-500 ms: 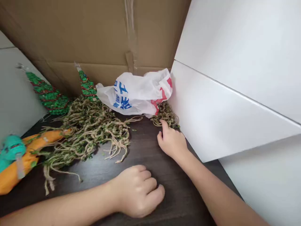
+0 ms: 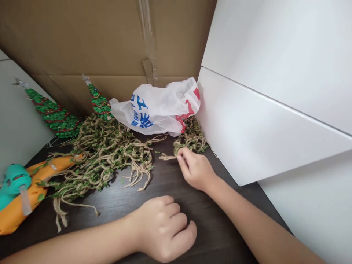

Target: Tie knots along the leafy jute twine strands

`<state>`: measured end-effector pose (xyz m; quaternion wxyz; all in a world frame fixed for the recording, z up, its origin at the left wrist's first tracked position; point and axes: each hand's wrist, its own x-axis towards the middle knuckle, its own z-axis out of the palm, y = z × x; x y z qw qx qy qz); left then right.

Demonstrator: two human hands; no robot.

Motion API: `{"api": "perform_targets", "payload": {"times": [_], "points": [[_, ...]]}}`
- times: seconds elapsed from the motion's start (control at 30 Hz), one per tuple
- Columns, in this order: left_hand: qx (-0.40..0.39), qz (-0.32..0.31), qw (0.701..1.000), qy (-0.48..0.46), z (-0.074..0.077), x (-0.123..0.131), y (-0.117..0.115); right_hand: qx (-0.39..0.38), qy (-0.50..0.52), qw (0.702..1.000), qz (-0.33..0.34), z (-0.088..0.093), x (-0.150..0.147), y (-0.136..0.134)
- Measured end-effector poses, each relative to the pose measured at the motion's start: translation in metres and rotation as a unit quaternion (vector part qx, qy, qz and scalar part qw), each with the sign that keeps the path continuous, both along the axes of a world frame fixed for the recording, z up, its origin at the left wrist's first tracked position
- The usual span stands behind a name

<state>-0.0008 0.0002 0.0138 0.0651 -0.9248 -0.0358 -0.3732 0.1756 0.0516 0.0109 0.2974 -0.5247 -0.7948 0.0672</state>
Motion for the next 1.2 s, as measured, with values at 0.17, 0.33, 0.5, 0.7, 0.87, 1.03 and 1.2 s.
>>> {"api": "perform_targets", "payload": {"times": [0.17, 0.33, 0.5, 0.7, 0.87, 1.03, 1.2], "points": [[-0.018, -0.020, 0.997, -0.072, -0.007, -0.001, -0.011, 0.158, 0.033, 0.956, 0.243, 0.004, -0.027, -0.021], [-0.027, -0.051, 0.997, -0.042, -0.006, 0.000, -0.012, 0.157, 0.097, 0.973, 0.137, -0.006, -0.017, -0.011], [-0.021, -0.053, 0.997, -0.049, -0.004, 0.001, -0.012, -0.018, 0.021, 0.999, 0.027, -0.005, -0.017, -0.016], [-0.027, -0.017, 0.999, 0.003, -0.013, 0.001, -0.042, -0.101, -0.023, 0.992, -0.073, 0.002, -0.038, -0.033], [-0.017, -0.016, 0.995, 0.092, -0.020, 0.003, -0.053, -0.132, -0.041, 0.989, -0.054, 0.001, -0.042, -0.035], [-0.027, -0.025, 0.987, 0.156, -0.022, 0.000, -0.053, -0.121, 0.003, 0.991, -0.063, -0.005, -0.036, -0.032], [-0.050, -0.029, 0.993, 0.107, -0.016, 0.002, -0.050, -0.100, 0.045, 0.992, -0.060, -0.012, -0.033, -0.028]]}}
